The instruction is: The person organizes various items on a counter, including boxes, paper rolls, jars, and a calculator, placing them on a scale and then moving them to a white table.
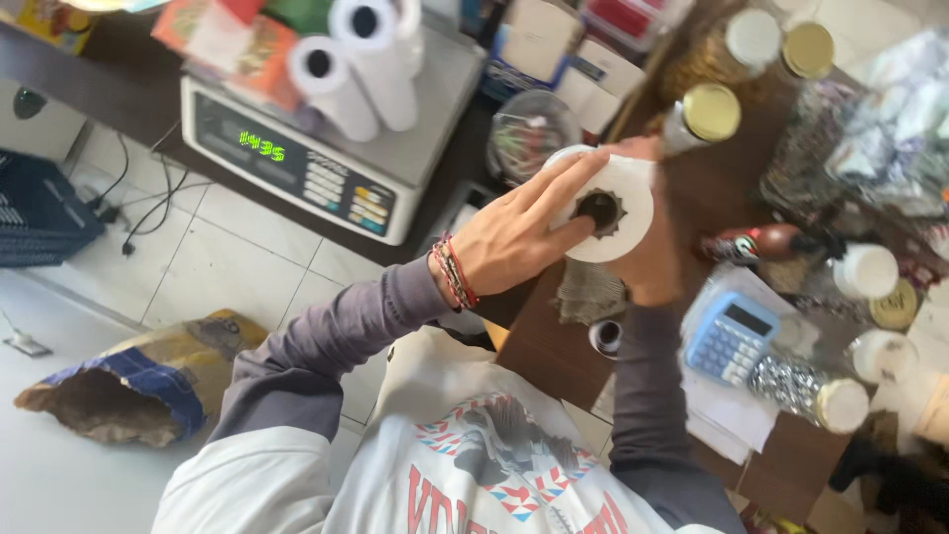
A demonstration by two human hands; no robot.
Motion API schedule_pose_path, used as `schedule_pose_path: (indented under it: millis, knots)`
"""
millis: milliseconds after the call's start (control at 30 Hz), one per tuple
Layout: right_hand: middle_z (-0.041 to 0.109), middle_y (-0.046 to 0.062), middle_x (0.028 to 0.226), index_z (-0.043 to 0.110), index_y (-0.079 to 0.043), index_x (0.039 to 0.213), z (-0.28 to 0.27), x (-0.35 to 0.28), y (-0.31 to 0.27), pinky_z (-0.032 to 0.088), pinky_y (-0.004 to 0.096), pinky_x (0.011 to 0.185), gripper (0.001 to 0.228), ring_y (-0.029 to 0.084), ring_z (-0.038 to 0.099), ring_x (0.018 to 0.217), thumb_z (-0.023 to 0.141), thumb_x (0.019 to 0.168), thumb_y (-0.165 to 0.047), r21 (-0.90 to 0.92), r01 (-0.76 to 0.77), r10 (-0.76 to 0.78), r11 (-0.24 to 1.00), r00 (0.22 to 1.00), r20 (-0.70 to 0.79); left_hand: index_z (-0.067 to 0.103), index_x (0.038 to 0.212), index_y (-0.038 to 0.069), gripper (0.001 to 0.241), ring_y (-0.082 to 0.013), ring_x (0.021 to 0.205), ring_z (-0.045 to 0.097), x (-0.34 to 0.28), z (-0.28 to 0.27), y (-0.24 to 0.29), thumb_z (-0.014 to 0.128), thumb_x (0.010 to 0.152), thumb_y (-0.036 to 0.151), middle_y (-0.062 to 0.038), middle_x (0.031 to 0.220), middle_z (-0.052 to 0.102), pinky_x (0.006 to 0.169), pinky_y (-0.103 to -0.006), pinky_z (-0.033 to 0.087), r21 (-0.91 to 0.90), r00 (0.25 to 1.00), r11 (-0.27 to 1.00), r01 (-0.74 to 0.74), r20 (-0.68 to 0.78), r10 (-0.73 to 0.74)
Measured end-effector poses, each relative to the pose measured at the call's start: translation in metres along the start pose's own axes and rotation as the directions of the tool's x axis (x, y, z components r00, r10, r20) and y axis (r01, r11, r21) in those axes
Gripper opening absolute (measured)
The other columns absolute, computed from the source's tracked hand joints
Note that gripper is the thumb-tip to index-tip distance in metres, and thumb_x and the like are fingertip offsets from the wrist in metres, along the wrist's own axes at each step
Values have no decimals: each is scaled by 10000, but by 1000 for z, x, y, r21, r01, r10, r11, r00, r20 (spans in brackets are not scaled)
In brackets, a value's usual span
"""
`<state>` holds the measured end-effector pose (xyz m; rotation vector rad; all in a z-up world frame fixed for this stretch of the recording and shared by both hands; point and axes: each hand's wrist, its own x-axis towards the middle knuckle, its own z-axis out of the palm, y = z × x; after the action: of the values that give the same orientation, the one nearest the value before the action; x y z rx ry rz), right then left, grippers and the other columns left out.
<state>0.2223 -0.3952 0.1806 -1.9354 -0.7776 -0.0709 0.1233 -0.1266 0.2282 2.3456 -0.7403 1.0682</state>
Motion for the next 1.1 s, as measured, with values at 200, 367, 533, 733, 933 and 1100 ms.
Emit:
schedule_pose_path:
  millis: [200,367,533,733,933,1100]
  knots:
    - [368,169,2031,343,-50,1940,135,53,5,440,665,1549,1375,451,500,1890,1244,960,-394,51,58,-56,997,997,-53,853,1418,98,194,-593,1703,658,-19,-63,-69,708,1345,205,-390,1917,486,1328,-570,653,8,999,1000,26,-46,-26]
    - [591,154,1929,588,-27,1867,200,107,37,502,660,1446,1200,417,609,1764,1255,948,-413,69,88,-78,994,988,-130,778,1740,187,480,-582,1692,689,-46,-138,-93,791,1323,424,-360,1910,538,1400,-614,615,7,980,982,190,-65,-189]
    - [755,158,1729,629,-128,1861,228,181,11,616,665,1365,1018,387,769,1592,1185,1076,-461,66,76,-63,995,982,-180,879,1514,107,353,-560,1488,826,-87,-184,-107,979,1207,251,-296,1777,705,1206,-602,710,-87,927,933,349,-115,-357]
    - [486,221,2009,345,-100,2030,263,199,69,377,674,1546,1440,449,483,1866,1313,988,-326,141,18,-2,990,994,-113,936,1331,126,242,-439,1290,900,-124,-193,-123,1031,1117,189,-188,1567,861,1071,-538,758,-106,893,905,411,-152,-423]
    - [390,218,2052,218,-179,2070,271,185,75,406,799,1511,1442,493,423,1877,1251,1097,-436,118,-198,199,973,980,0,946,1214,128,109,-430,1142,918,-138,-183,-124,985,1112,126,-150,1417,911,981,-526,760,-213,868,881,423,-185,-461]
    - [325,264,2076,159,-154,2074,278,189,46,446,810,1507,1384,537,385,1892,1168,1179,-463,116,-163,164,980,986,2,950,1195,141,78,-398,1091,927,-144,-168,-119,967,1119,137,-119,1333,925,931,-498,767,-259,862,863,433,-159,-481]
